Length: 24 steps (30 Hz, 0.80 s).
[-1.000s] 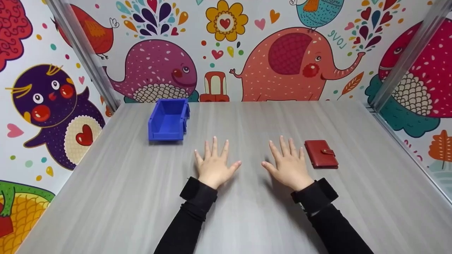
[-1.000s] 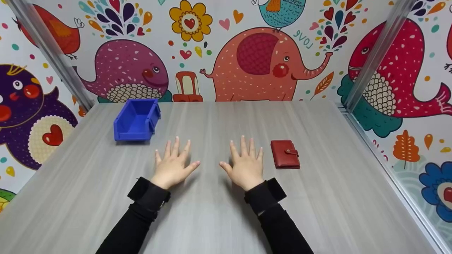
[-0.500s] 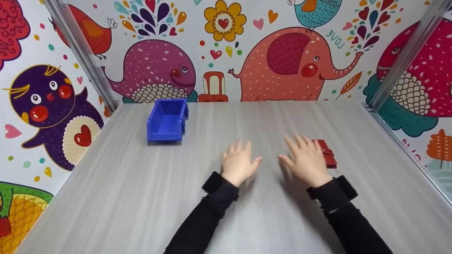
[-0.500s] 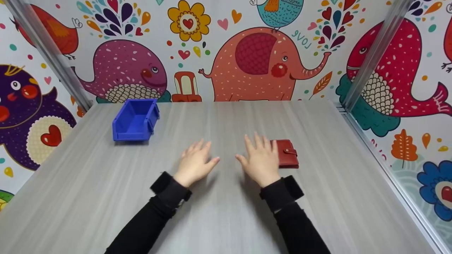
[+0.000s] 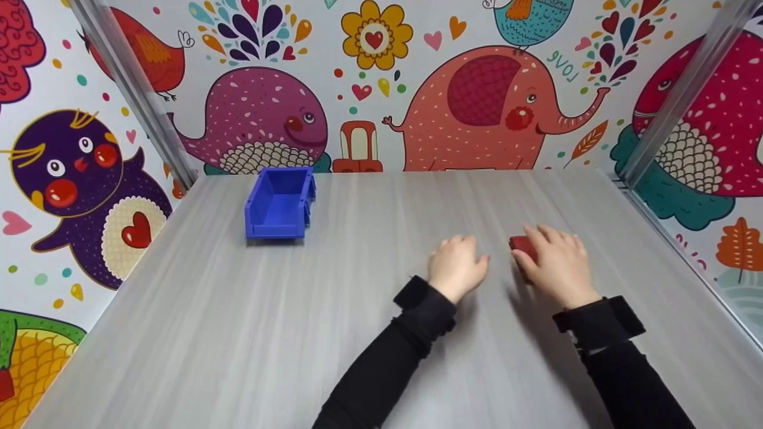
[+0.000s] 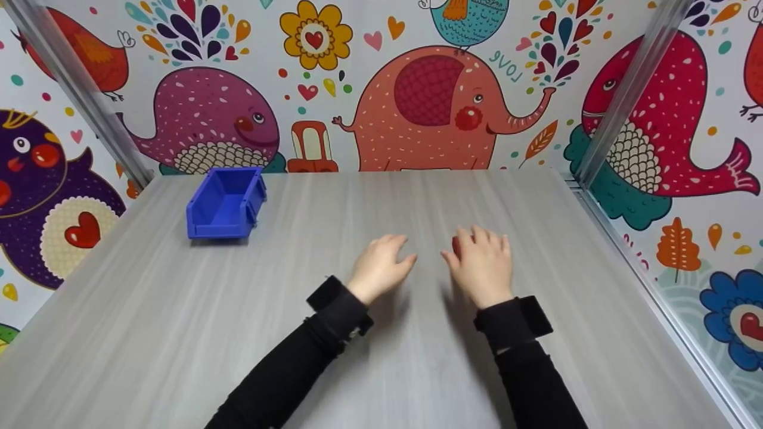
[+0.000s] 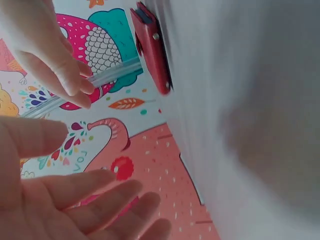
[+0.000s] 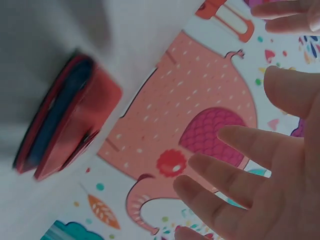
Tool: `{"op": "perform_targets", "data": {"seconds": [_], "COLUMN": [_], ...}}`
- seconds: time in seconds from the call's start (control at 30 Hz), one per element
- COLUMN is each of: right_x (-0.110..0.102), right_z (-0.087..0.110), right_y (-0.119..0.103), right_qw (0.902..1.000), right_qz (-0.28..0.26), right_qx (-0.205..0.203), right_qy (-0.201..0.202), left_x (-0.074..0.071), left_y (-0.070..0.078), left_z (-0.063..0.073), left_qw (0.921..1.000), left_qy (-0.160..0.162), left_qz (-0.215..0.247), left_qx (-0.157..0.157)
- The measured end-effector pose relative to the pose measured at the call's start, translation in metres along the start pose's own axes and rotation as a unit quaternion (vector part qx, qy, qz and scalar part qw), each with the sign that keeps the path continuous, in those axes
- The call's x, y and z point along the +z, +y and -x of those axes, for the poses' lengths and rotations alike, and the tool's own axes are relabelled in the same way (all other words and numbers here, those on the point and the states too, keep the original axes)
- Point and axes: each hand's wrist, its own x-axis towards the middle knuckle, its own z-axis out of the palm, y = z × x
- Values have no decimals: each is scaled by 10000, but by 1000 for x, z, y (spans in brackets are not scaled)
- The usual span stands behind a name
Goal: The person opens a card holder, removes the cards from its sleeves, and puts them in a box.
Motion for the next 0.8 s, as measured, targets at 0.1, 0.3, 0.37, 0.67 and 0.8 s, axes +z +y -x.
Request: {"op": "perform_targets", "data": {"seconds": [0.1,0.3,0.37,0.67,0.8], "right_x": [-2,-1,0,3,4], "right_z": [0,-1,-1,-1,-2], "right_y": [11,30,36,53,59], "right_qw": [9999,9988,9984,9912,9874], "right_qz": [-27,-28,-4,43,8], "right_qx": [145,477,566,1079,1217], "right_qy": [-26,-42,-73,-765,-1015], "left_x": [6,22,28,46,49], "left_y": [10,25,29,44,47], "left_z": [-5,-12,-13,-15,-18], "left_qw": [9999,9989,9984,9957,9927], "left_qy": [-5,-155,-215,-541,-794], "left_qz": [-4,44,30,195,329], "left_qx": [-104,-442,-530,-724,-851]}}
